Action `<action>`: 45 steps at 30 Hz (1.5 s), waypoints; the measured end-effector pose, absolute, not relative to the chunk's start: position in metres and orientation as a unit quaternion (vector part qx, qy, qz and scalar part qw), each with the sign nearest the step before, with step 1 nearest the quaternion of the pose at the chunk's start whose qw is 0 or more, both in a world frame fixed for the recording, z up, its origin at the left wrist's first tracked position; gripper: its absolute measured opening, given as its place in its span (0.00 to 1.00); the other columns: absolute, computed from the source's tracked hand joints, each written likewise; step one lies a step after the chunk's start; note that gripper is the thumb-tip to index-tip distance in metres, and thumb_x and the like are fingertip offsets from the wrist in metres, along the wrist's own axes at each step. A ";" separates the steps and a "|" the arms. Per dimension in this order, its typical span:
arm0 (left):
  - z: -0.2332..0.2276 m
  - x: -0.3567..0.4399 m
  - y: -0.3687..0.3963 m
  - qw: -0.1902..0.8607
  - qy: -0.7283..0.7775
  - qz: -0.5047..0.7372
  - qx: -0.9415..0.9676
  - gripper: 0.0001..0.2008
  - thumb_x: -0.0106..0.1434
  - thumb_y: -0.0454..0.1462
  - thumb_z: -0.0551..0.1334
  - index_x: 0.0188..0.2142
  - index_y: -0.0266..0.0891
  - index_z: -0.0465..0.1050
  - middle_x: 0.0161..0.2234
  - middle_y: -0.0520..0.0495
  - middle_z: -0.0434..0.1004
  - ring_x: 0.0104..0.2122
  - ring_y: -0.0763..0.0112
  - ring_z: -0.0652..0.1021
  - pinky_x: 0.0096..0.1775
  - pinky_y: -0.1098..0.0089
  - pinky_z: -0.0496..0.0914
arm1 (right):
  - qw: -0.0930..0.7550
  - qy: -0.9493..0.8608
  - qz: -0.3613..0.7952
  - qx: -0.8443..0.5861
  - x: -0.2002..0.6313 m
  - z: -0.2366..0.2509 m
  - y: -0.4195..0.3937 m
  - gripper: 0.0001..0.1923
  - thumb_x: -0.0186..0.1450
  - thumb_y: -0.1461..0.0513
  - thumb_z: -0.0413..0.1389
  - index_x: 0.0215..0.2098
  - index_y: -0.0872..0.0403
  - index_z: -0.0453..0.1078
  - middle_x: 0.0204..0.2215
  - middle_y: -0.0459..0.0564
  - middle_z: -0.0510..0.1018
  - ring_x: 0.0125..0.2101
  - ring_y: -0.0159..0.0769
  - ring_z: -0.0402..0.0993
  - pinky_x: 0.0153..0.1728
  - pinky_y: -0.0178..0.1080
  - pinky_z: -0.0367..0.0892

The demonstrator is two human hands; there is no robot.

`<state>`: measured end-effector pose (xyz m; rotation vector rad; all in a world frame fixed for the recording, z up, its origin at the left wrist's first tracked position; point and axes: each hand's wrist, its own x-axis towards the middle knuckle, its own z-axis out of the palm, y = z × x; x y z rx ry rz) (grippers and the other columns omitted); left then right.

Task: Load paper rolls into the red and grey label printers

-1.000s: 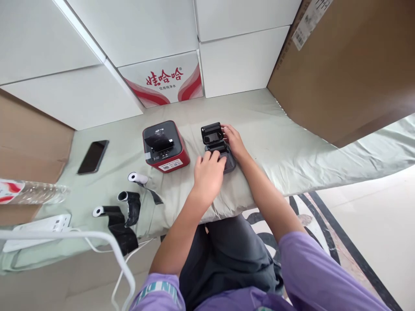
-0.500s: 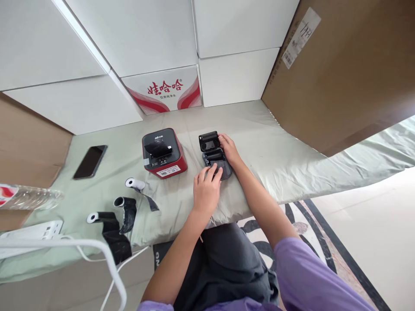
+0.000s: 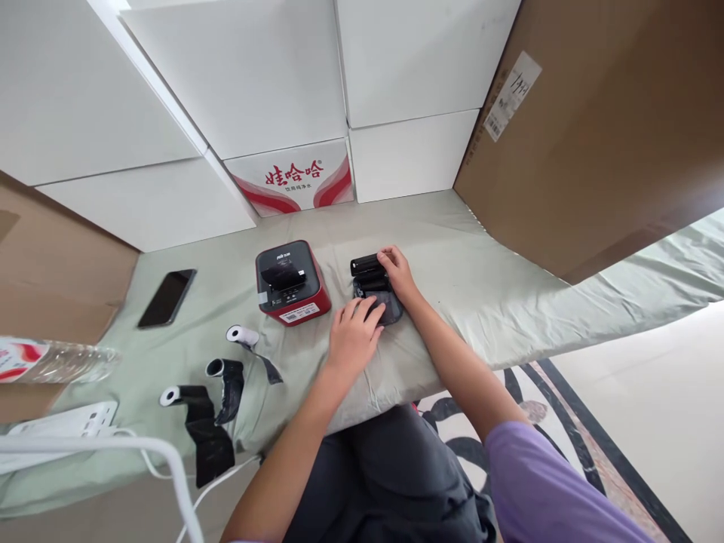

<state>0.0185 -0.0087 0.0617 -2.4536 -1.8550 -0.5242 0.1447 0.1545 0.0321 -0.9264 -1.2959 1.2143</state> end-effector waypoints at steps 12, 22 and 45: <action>0.041 0.030 0.084 -0.255 -0.585 -0.636 -0.434 0.15 0.76 0.43 0.58 0.57 0.42 0.73 0.62 0.39 0.75 0.66 0.59 0.72 0.67 0.61 0.66 | 0.506 -0.553 0.559 -0.354 0.149 0.025 0.152 0.20 0.60 0.47 0.57 0.44 0.51 0.71 0.41 0.49 0.80 0.45 0.42 0.75 0.52 0.42 0.68; 0.020 0.025 0.093 -0.451 -0.453 -0.687 -0.345 0.20 0.59 0.37 0.60 0.50 0.41 0.78 0.58 0.44 0.80 0.63 0.57 0.75 0.65 0.62 0.68 | 0.472 -0.582 0.587 -0.306 0.153 0.021 0.152 0.23 0.52 0.53 0.53 0.46 0.50 0.70 0.45 0.52 0.81 0.52 0.49 0.76 0.59 0.49 0.69; 0.035 -0.021 0.076 -0.568 -0.512 -0.492 -0.415 0.34 0.55 0.36 0.75 0.62 0.37 0.75 0.67 0.35 0.74 0.71 0.49 0.70 0.73 0.54 0.61 | 0.093 -0.683 0.567 -0.451 0.219 0.070 0.156 0.32 0.67 0.54 0.64 0.65 0.57 0.66 0.26 0.43 0.77 0.21 0.29 0.62 0.23 0.33 0.57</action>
